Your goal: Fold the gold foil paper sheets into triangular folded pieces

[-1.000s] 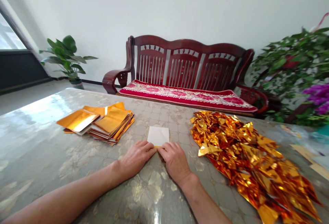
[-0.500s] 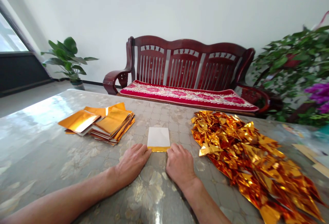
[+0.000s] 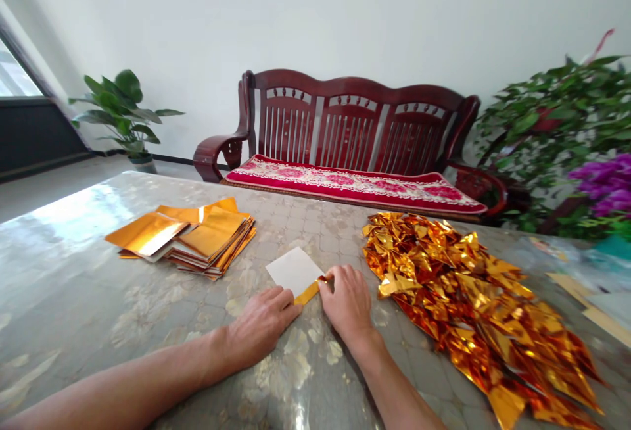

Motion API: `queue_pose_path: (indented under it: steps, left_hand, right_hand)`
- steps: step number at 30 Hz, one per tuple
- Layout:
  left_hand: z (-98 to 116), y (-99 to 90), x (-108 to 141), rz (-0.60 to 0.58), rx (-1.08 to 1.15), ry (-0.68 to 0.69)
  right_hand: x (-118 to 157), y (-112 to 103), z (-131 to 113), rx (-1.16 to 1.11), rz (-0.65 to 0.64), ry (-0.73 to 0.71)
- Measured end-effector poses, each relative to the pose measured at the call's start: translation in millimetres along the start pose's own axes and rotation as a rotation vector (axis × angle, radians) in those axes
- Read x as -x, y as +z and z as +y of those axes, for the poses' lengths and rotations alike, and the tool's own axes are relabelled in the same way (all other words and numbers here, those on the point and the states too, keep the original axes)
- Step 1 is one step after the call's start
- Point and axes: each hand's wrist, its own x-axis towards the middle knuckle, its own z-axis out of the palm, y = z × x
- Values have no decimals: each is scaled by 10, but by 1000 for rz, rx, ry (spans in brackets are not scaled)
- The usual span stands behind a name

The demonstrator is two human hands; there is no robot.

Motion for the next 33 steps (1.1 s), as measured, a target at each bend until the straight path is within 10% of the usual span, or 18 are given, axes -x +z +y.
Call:
queue_pose_path:
  steps: [7,14,20,27,33]
  left_hand:
    - [-69,78,-10,175,158,-32]
    - [-123,32,-49,721,263,33]
    - [-150,-13,-92,659,394,-13]
    - [-250,-2,-167,910,792,-146]
    - [-292,8,-138,745,672,-179]
  right_hand:
    - [2,28,-10,-449,163,43]
    - [133,-184,-176,-299,430,-513]
    - [155,-186,-215,-324,400,-569]
    - [123,-208,-241,-370,265,-408]
    - [91,-250,-122,-208,333,-406]
